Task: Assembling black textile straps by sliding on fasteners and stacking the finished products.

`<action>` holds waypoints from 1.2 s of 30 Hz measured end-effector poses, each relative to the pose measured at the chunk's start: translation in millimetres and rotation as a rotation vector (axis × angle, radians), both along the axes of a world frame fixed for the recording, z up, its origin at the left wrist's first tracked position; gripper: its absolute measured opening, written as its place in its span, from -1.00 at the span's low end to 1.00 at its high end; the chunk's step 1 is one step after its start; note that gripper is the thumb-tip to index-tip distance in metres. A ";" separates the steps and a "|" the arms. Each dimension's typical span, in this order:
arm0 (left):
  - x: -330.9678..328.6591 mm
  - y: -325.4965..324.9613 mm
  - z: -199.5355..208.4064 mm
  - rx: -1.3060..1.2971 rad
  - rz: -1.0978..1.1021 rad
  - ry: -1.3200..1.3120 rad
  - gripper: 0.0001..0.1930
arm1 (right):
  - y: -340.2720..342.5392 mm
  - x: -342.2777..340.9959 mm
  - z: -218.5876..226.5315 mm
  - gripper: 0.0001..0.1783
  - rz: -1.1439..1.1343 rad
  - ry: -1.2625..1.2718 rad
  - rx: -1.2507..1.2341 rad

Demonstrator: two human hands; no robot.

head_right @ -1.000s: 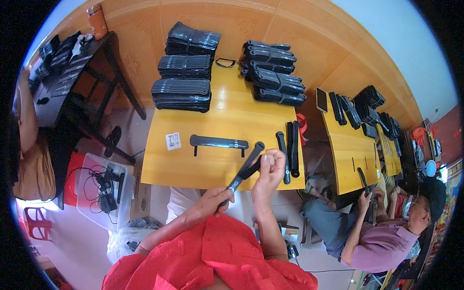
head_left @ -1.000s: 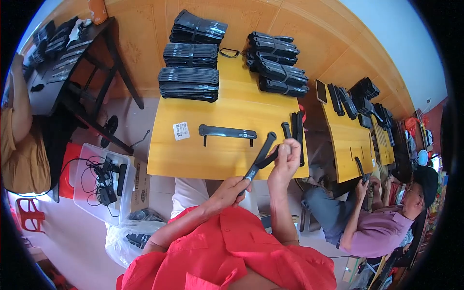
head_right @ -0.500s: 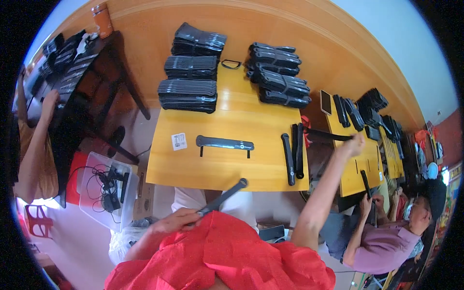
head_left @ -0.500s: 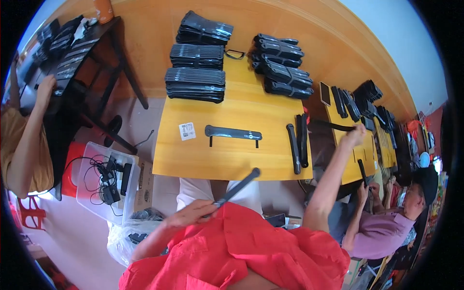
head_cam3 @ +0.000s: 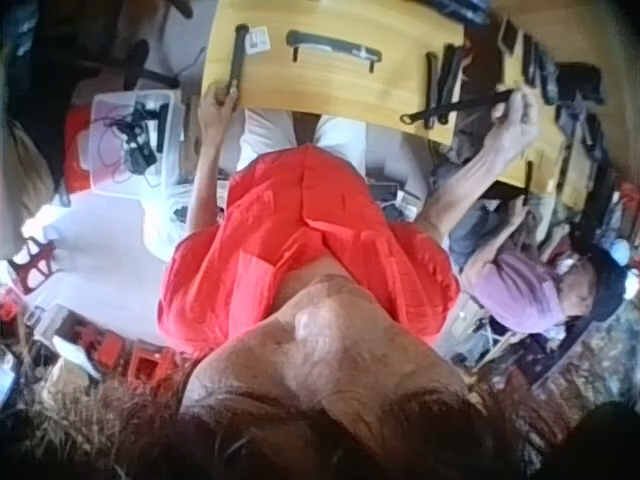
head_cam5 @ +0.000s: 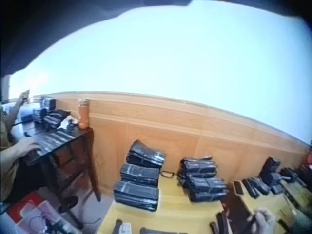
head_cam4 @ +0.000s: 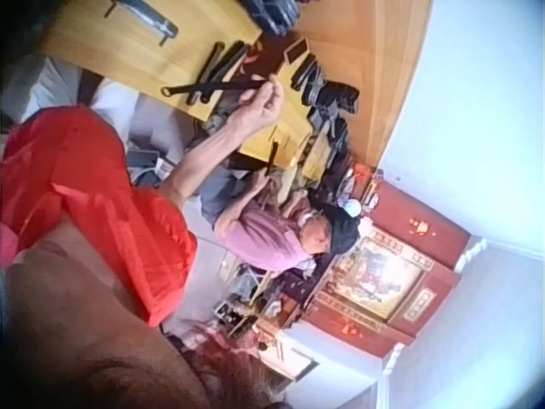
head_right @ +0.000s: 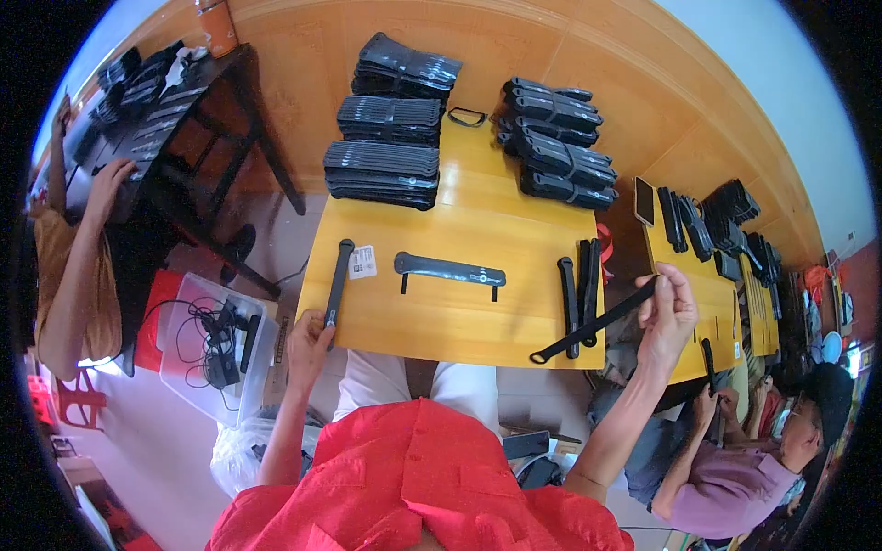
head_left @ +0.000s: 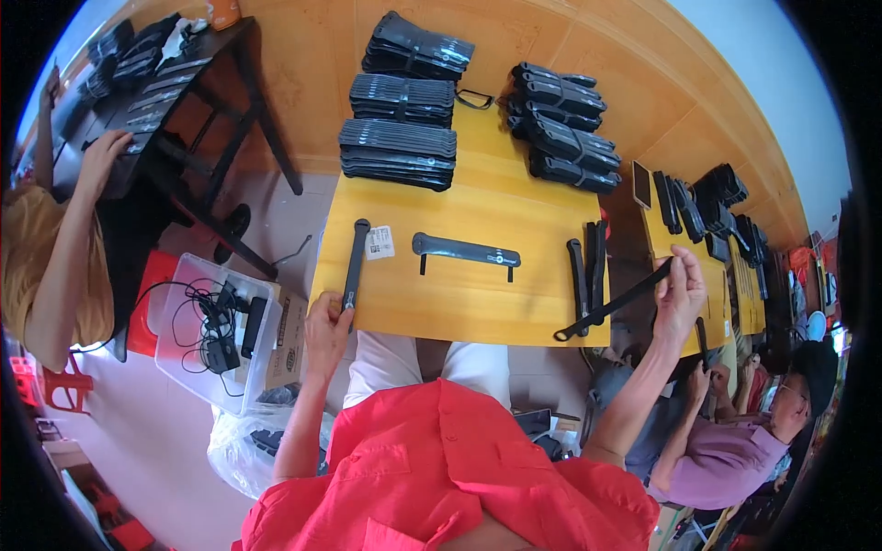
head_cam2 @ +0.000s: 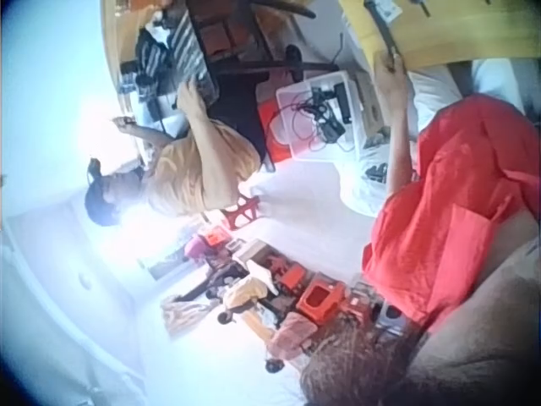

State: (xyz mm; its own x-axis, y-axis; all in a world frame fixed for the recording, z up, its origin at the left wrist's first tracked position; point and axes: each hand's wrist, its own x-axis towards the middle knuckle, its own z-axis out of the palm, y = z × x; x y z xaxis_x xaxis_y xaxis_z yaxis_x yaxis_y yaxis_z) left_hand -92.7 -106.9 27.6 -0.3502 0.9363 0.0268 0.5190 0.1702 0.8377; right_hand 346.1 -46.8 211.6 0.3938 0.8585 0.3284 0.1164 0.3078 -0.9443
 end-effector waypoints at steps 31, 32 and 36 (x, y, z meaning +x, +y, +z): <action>49.4 24.7 27.9 -0.448 -0.728 -0.654 -0.87 | -9.8 -84.6 -132.4 -0.86 0.569 -0.127 -0.765; 51.7 27.8 25.0 -0.386 -0.633 -0.681 -0.87 | -6.7 -82.3 -139.7 -0.86 0.561 -0.125 -0.766; 63.5 44.8 14.8 -0.227 -0.439 -0.654 -0.88 | 4.6 -79.2 -161.9 -0.89 0.500 0.097 -0.648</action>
